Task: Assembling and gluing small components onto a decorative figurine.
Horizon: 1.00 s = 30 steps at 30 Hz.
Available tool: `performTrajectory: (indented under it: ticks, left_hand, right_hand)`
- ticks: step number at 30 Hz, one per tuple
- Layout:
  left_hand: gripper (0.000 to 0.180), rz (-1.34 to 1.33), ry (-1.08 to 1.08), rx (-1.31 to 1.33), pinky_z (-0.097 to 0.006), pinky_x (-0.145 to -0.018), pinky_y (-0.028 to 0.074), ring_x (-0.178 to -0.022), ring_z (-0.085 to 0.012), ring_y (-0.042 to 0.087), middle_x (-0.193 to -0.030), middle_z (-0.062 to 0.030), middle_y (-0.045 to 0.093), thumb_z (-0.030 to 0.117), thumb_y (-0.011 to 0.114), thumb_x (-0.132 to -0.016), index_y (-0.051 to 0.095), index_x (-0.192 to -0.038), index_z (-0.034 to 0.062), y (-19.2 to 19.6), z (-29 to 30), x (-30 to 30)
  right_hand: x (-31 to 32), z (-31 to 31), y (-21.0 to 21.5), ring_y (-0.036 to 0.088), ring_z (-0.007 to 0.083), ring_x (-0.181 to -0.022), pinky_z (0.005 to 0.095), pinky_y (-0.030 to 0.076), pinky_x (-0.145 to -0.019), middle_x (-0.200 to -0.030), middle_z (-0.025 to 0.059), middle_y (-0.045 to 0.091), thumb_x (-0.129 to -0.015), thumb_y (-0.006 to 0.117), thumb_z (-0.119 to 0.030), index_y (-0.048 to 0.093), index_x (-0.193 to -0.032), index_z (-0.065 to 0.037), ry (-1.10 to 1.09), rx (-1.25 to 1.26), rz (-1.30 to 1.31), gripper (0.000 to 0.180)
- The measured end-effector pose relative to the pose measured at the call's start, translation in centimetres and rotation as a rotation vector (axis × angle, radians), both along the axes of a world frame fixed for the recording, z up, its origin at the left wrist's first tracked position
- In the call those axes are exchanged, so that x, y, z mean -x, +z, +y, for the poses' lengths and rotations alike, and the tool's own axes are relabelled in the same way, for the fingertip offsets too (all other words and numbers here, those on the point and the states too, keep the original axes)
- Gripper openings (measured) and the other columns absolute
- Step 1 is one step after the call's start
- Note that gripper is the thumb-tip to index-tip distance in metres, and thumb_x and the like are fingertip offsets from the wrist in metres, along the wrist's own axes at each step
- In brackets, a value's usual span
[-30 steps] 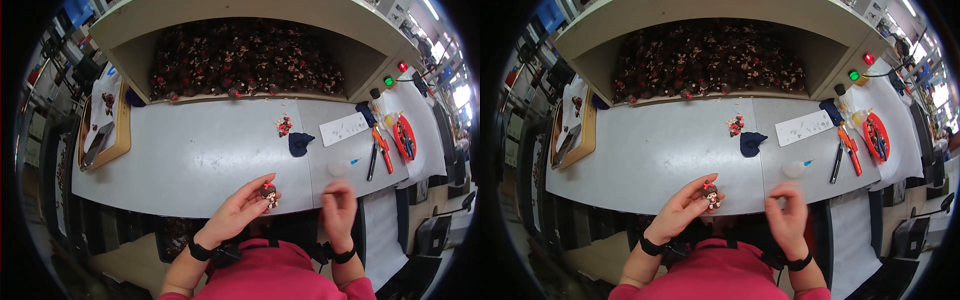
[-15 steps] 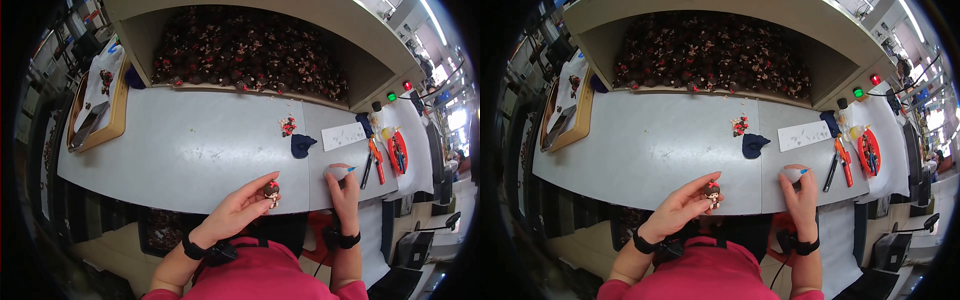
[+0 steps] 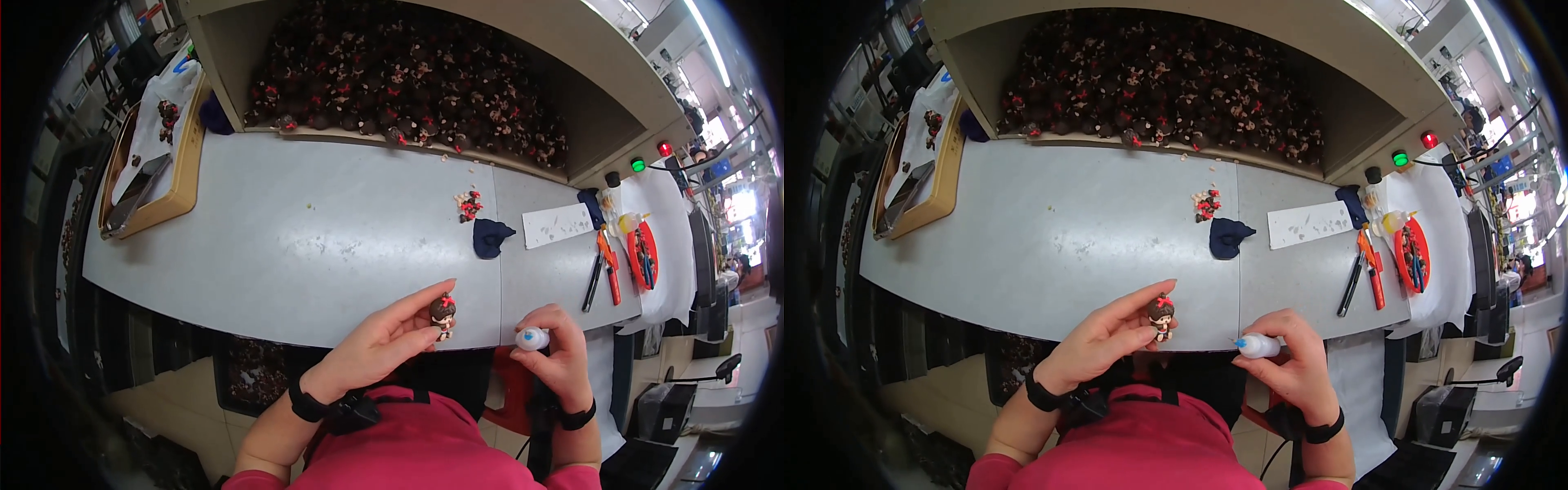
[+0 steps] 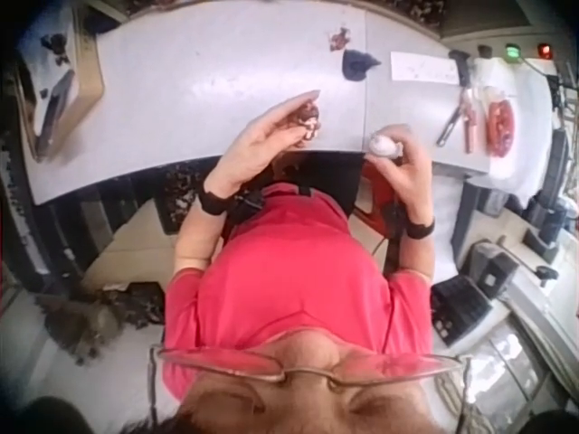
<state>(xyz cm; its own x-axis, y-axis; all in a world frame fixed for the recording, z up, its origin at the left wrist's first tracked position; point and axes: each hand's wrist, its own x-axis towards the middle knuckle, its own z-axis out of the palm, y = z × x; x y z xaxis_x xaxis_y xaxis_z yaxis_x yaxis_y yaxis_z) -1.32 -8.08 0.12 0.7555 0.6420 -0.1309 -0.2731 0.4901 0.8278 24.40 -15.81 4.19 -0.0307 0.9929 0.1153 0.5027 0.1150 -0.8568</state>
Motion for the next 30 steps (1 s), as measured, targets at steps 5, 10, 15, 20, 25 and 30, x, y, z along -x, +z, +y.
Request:
performTrajectory:
  ticks: [5,10,15,20,25,30]
  left_hand:
    - [0.056,0.012,0.016,-0.002,-0.023,-0.085,0.044,-0.102,-0.009,0.053,-0.119,-0.004,0.055,0.008,0.048,-0.095,0.03,-0.148,0.0078,0.2,0.0,-0.1]
    - [0.056,-0.022,-0.029,0.007,-0.021,-0.086,0.042,-0.105,-0.0068,0.048,-0.122,-0.0015,0.05,0.002,0.046,-0.095,0.029,-0.149,0.0078,0.2,0.1,0.1]
    - [0.056,-0.007,-0.046,0.021,-0.022,-0.088,0.041,-0.107,-0.0072,0.048,-0.122,-0.0016,0.05,0.002,0.047,-0.095,0.03,-0.148,0.0069,0.2,0.1,0.3]
    - [0.056,-0.014,-0.042,0.002,-0.023,-0.09,0.041,-0.108,-0.0078,0.049,-0.124,-0.0022,0.05,0.002,0.047,-0.095,0.031,-0.148,0.0063,0.2,0.0,0.1]
    - [0.057,0.0,-0.008,0.003,-0.022,-0.085,0.042,-0.102,-0.0078,0.05,-0.12,-0.0027,0.053,0.003,0.047,-0.093,0.032,-0.147,0.0062,0.3,-0.1,0.0]
    - [0.057,-0.001,-0.019,-0.009,-0.023,-0.089,0.041,-0.106,-0.0089,0.051,-0.122,-0.0035,0.053,0.002,0.047,-0.093,0.032,-0.147,0.006,0.0,-0.1,0.1]
  right_hand:
    - [0.4,0.6,0.5,0.06,0.0207,-0.076,0.0296,0.046,-0.067,-0.082,0.0062,0.063,-0.066,0.086,-0.017,0.065,-0.089,-0.005,0.085,0.052,-0.068,0.033]
    - [0.5,0.8,0.3,0.059,0.0222,-0.073,0.0302,0.045,-0.066,-0.079,0.005,0.063,-0.066,0.086,-0.022,0.066,-0.087,-0.007,0.138,0.056,-0.118,0.033]
    - [0.5,1.0,-0.1,0.058,0.0239,-0.071,0.0317,0.044,-0.066,-0.078,0.005,0.062,-0.066,0.085,-0.024,0.066,-0.087,-0.008,0.164,0.06,-0.188,0.033]
    - [0.8,1.4,0.1,0.058,0.0245,-0.071,0.0323,0.044,-0.067,-0.077,0.0051,0.062,-0.067,0.085,-0.026,0.065,-0.086,-0.008,0.207,0.053,-0.234,0.033]
    - [0.9,1.6,0.1,0.058,0.0245,-0.071,0.0326,0.044,-0.067,-0.077,0.0052,0.062,-0.067,0.085,-0.027,0.065,-0.086,-0.008,0.221,0.046,-0.237,0.033]
    - [1.0,1.5,0.3,0.058,0.0249,-0.071,0.033,0.044,-0.067,-0.076,0.0054,0.061,-0.067,0.085,-0.028,0.065,-0.085,-0.007,0.208,0.064,-0.242,0.033]
